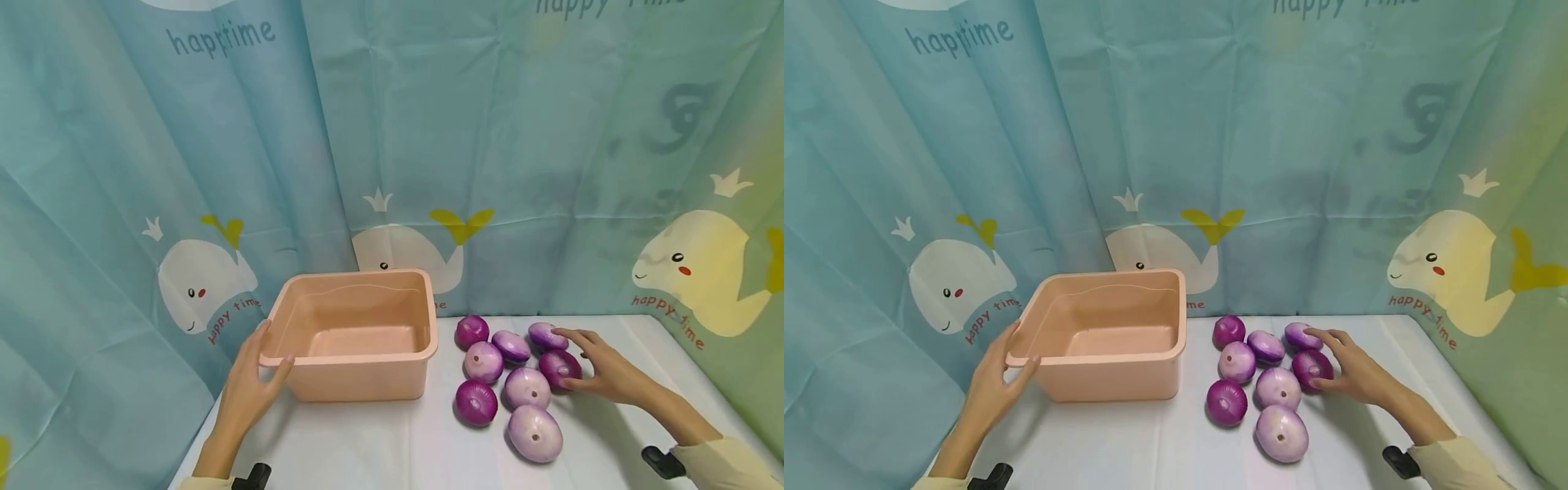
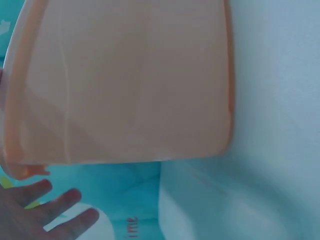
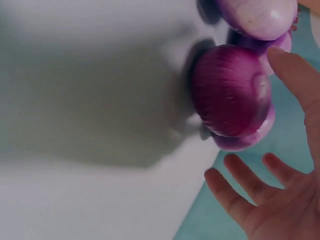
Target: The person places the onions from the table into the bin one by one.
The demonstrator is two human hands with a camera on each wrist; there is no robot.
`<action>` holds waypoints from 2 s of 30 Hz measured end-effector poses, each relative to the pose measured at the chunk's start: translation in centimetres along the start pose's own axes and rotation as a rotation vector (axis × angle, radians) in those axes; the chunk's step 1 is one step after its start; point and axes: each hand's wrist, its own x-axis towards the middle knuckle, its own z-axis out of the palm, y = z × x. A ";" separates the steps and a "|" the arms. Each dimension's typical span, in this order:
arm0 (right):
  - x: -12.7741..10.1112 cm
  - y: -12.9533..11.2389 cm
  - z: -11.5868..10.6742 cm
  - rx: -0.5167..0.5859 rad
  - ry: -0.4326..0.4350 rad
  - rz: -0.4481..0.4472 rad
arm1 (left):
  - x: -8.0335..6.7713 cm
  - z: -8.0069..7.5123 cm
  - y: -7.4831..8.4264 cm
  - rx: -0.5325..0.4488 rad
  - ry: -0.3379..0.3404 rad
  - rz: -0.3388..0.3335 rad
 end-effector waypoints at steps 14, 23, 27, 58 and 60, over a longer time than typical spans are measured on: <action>-1.4 1.6 1.4 0.215 -0.062 -0.020 | -1.7 1.8 -1.4 -0.391 -0.003 -0.164; -1.8 2.0 1.9 0.232 -0.070 0.051 | -2.0 2.8 -1.7 -0.613 -0.003 -0.304; -2.0 2.0 2.0 0.225 -0.058 0.074 | -2.2 3.0 -1.8 -0.641 0.006 -0.316; 1.7 0.3 -2.9 0.199 -0.125 -0.009 | -2.4 3.3 -1.4 -0.590 -0.012 -0.374; 2.2 0.1 -3.4 0.201 -0.127 0.015 | -2.3 3.3 -1.4 -0.588 -0.007 -0.377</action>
